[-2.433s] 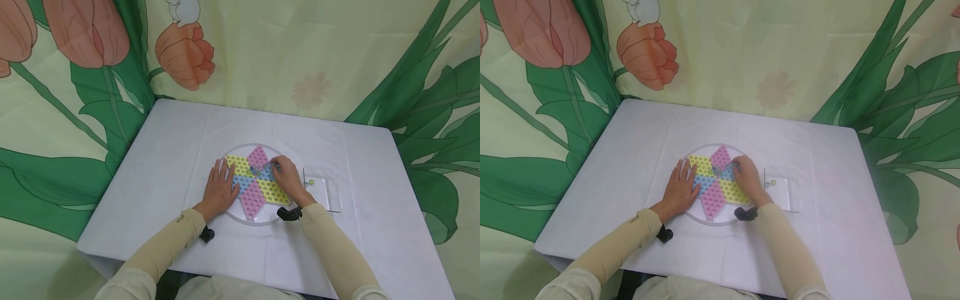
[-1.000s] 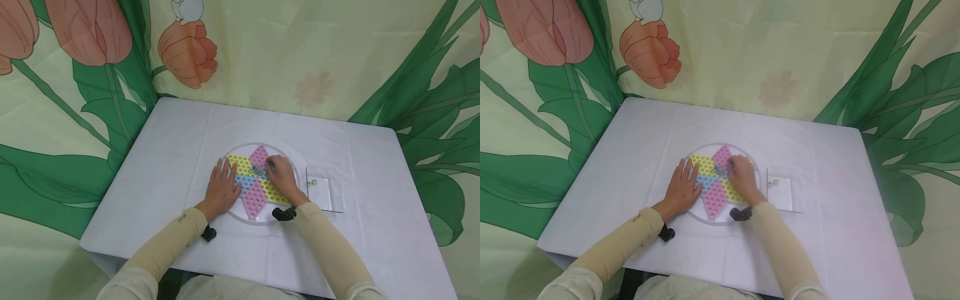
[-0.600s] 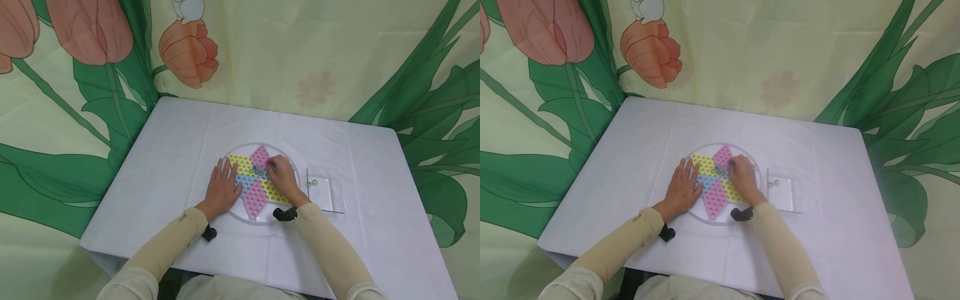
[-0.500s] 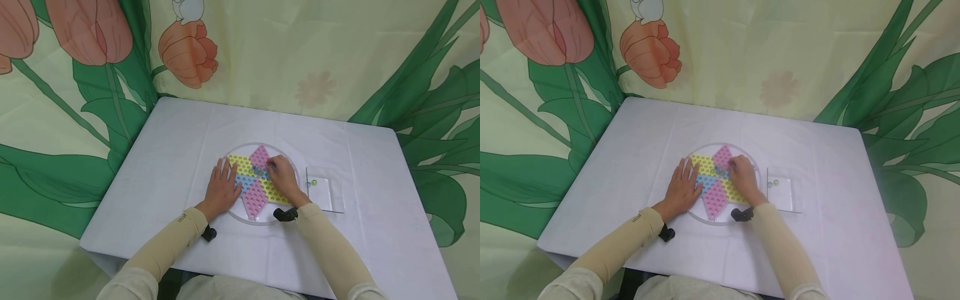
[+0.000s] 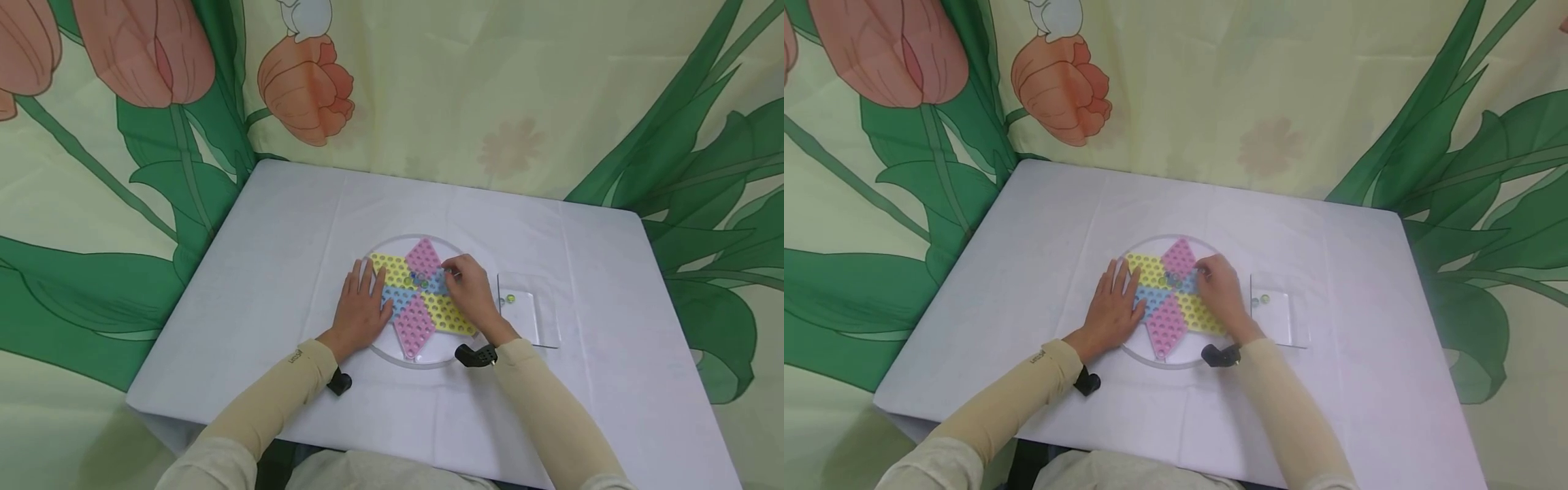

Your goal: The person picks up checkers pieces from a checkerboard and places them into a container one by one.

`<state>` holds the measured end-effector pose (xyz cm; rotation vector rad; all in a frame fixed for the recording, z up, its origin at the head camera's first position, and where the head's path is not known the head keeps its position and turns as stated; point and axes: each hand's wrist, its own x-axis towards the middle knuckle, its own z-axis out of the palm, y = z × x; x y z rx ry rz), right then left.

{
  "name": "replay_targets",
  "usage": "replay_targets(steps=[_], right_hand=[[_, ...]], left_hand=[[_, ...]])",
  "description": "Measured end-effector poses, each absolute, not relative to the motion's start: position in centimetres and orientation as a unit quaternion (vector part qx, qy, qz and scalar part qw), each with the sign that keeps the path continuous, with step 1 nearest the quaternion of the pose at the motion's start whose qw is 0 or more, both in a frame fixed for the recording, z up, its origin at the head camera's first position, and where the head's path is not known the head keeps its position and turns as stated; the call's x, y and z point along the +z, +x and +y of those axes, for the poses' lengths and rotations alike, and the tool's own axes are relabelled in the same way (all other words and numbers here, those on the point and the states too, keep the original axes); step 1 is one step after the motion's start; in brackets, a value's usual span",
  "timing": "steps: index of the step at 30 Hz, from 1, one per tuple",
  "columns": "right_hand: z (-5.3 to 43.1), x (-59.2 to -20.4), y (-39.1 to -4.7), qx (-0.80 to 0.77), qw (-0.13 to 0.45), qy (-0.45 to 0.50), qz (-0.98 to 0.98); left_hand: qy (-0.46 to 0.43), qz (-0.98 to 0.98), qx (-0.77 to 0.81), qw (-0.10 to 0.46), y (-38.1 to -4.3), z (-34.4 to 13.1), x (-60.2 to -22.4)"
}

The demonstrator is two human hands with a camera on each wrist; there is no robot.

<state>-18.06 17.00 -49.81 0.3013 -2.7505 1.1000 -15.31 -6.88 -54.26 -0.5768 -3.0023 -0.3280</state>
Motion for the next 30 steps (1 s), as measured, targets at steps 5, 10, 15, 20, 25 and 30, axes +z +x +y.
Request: replay_targets(steps=[5,10,15,20,25,30], right_hand=[[17.5,-49.5,-18.0,0.393,0.112,0.109,-0.906],[17.8,-49.0,-18.0,0.416,0.118,0.096,-0.897],[18.2,-48.5,-17.7,0.421,0.107,0.081,-0.897],[18.6,-48.1,-17.4,0.422,0.107,0.071,-0.898],[18.9,-47.9,-17.2,0.416,0.100,0.055,-0.902],[19.1,-47.2,-16.8,0.417,0.095,0.040,-0.903]], left_hand=[[-0.186,-0.977,-0.101,0.023,-15.3,-7.0,-54.0],[-0.189,-0.977,-0.098,0.026,-15.2,-7.0,-53.9],[-0.191,-0.975,-0.107,0.031,-15.3,-7.0,-54.2],[-0.193,-0.974,-0.110,0.038,-15.3,-7.0,-54.4],[-0.188,-0.976,-0.109,0.034,-15.3,-7.1,-54.2],[-0.187,-0.975,-0.118,0.034,-15.3,-7.1,-54.3]])
